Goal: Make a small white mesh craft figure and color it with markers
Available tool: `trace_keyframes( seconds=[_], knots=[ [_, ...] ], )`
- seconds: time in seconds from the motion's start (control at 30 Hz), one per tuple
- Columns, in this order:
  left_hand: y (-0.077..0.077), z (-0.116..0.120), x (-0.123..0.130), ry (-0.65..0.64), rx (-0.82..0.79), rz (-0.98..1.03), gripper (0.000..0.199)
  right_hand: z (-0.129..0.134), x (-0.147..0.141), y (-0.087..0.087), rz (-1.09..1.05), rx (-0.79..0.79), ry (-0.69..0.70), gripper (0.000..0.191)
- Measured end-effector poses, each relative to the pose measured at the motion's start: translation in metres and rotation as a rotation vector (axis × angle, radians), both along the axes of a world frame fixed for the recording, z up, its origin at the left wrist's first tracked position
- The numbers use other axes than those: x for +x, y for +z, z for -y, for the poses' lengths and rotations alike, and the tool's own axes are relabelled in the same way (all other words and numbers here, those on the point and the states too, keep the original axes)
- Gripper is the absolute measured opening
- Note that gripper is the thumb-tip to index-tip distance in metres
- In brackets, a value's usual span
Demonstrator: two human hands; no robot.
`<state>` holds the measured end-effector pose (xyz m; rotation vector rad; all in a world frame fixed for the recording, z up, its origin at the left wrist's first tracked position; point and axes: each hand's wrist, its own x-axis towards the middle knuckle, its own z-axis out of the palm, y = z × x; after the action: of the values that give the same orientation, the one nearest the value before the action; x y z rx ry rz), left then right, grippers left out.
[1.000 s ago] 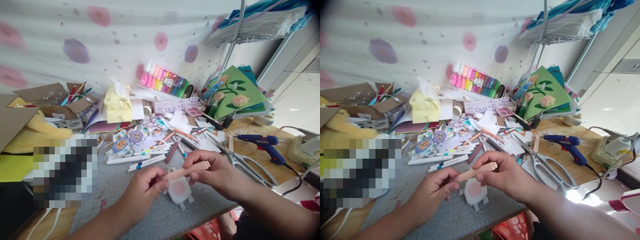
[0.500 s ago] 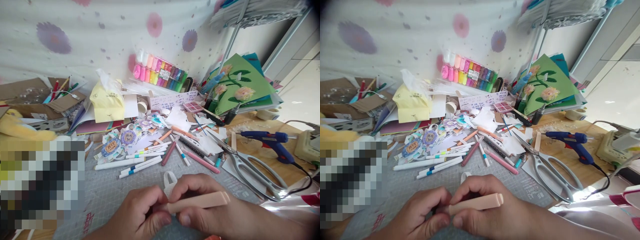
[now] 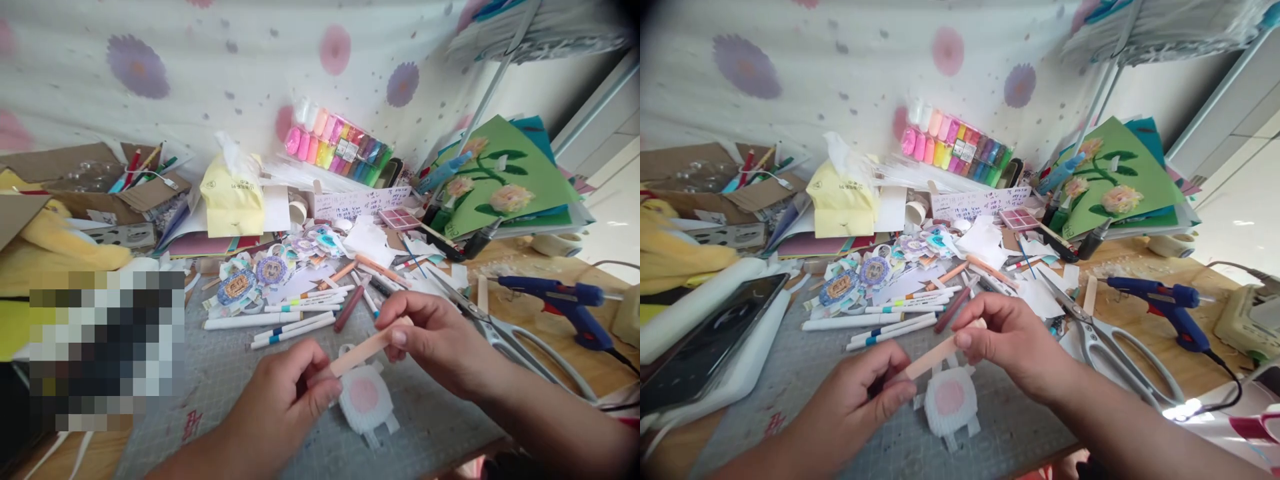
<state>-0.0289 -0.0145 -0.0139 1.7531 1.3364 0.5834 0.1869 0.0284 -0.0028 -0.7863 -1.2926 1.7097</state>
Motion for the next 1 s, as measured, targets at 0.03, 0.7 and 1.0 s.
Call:
trace_keyframes(
  seconds=[0.03, 0.7, 1.0],
  knots=[
    [0.001, 0.001, 0.000, -0.006, 0.013, -0.003, 0.023, 0.002, -0.003, 0.001, -0.001, -0.021, 0.038, 0.020],
    [0.001, 0.007, 0.007, -0.184, 0.053, -0.240, 0.021, 0.026, 0.014, -0.027, 0.304, -0.098, -0.264, 0.021],
    [-0.014, 0.007, 0.014, -0.125, 0.156, -0.340, 0.036, 0.023, 0.011, -0.023, 0.504, 0.031, -0.246, 0.022]
  ],
)
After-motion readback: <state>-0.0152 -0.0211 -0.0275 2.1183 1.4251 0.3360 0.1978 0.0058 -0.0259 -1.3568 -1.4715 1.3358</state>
